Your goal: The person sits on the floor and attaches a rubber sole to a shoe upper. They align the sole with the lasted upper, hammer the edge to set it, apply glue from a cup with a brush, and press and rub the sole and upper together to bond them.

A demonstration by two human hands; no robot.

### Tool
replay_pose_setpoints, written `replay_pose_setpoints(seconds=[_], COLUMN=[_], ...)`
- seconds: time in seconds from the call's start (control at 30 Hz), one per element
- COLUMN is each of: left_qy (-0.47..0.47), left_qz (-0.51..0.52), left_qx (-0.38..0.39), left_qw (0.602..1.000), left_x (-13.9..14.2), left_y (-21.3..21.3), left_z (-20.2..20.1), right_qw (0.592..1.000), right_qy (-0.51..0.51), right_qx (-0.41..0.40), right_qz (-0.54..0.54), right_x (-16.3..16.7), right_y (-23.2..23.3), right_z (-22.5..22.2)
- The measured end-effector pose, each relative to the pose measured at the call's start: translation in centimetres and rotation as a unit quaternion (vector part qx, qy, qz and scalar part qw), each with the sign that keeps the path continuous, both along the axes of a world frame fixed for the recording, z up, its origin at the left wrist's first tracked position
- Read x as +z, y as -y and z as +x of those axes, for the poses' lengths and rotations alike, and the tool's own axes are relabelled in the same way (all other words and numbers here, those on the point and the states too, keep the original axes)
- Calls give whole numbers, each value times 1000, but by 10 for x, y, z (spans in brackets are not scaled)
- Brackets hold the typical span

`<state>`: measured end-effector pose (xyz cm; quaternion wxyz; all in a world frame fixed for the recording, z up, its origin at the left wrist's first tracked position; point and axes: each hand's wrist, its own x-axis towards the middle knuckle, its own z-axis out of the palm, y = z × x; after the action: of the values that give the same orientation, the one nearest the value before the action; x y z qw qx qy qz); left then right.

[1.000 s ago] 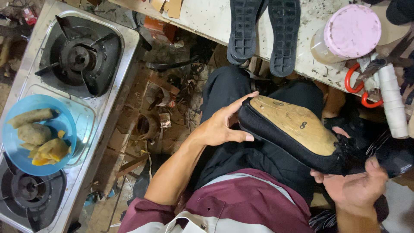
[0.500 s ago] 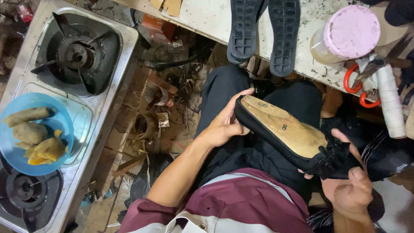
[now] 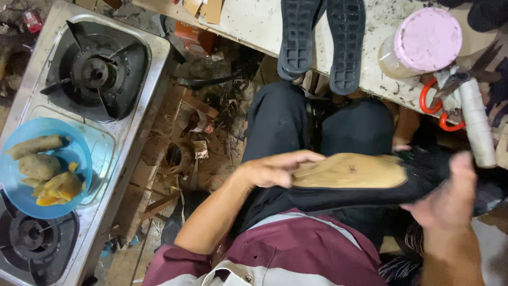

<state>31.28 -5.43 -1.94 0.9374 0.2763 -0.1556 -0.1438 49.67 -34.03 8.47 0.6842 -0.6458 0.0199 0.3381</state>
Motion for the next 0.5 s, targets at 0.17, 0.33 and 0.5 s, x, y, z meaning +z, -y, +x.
replay_pose_setpoints(seconds=[0.17,0.33,0.5], left_qy=[-86,-168,-180], left_qz=[59,-11,65], left_qx=[92,213,278], left_qw=[990,963,941], left_x=[8,17,22], left_y=[31,46,54], left_z=[1,-3,-6], right_qw=[989,965,927], right_qy=[22,186,288], right_qx=[48,179,209], right_qz=[136,-49,-117], right_x=[-16,-17,-12], right_y=[-28,-44,-60], right_z=[-10,-46,-60])
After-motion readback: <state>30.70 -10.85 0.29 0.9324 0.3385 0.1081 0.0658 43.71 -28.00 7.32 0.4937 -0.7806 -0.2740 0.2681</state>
